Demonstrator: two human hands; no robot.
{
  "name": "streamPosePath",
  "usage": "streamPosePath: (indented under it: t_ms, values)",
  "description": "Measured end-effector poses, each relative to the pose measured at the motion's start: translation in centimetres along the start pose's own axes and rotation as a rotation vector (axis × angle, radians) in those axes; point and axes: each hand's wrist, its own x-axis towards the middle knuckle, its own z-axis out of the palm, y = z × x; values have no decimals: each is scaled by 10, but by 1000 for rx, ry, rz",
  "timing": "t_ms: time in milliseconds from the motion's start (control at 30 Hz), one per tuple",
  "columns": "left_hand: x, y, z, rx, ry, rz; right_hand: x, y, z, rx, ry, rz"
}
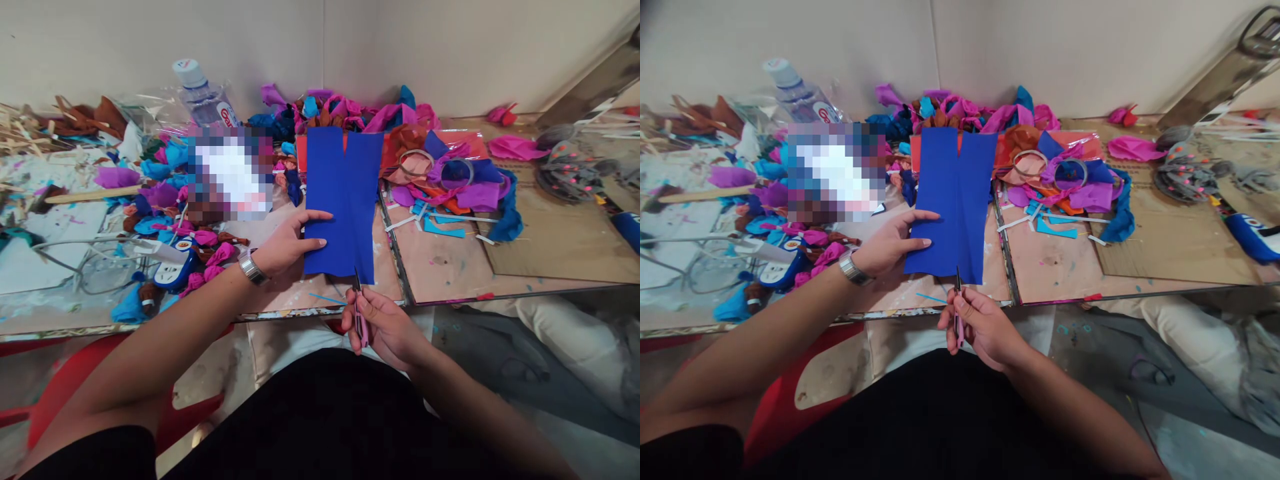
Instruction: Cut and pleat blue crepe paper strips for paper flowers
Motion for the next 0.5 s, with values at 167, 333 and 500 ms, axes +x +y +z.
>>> streamPosePath:
  t_ms: [167,333,500]
  values:
    - [0,-1,-1,-12,-3,-6,0,1,0,5,12,0]
    - [0,0,0,-26,20,-18,-3,-1,2,-4,45,8]
    - [2,3,1,22,68,38,-11,2,2,-65,113,82]
